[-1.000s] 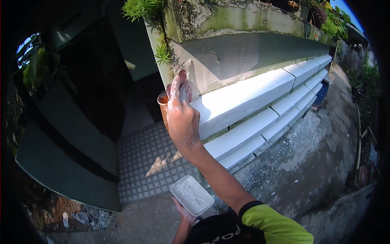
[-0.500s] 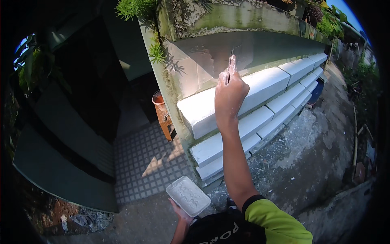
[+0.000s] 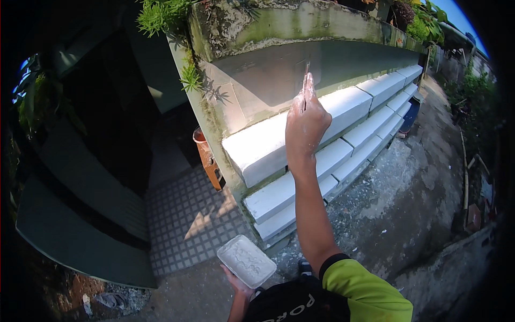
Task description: Plastering or applying compound to an exterior wall surface using a putty knife.
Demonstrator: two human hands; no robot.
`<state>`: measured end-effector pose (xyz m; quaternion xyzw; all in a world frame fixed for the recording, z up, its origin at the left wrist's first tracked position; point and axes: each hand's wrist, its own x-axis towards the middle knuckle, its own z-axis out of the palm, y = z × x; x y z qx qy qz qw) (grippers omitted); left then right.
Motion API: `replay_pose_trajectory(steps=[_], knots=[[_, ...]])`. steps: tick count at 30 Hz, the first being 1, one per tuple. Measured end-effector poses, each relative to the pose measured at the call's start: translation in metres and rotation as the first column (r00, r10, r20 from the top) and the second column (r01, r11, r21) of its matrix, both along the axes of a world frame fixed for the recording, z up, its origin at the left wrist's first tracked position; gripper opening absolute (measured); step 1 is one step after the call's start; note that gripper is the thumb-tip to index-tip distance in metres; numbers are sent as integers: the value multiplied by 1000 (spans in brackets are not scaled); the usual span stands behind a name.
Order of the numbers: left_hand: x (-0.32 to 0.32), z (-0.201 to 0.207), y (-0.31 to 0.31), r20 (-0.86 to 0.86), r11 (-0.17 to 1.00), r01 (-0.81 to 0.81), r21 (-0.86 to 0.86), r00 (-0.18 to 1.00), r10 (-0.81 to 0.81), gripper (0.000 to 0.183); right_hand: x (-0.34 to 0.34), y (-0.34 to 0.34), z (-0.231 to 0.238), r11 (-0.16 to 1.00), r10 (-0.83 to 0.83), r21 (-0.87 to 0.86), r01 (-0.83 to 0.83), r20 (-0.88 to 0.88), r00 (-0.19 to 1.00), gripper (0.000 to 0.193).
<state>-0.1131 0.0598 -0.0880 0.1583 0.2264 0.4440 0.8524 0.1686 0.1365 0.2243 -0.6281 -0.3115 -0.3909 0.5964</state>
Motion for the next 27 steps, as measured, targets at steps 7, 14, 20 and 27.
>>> replay_pose_trajectory(steps=[7,14,20,27], knots=[[11,2,1,28,1000,21,-8,999,-21,78,-9,95,-50,834,551,58,-549,-129,824,12],[2,6,9,26,1000,1,4,1000,-1,78,-62,-5,-10,935,350,-28,-353,-82,933,50],[2,-1,6,37,1000,2,24,999,-3,77,-16,20,0,982,180,-20,-189,-226,957,21],[-6,1,14,26,1000,-19,-12,999,20,77,-100,20,-25,833,543,-54,-550,-104,833,31]])
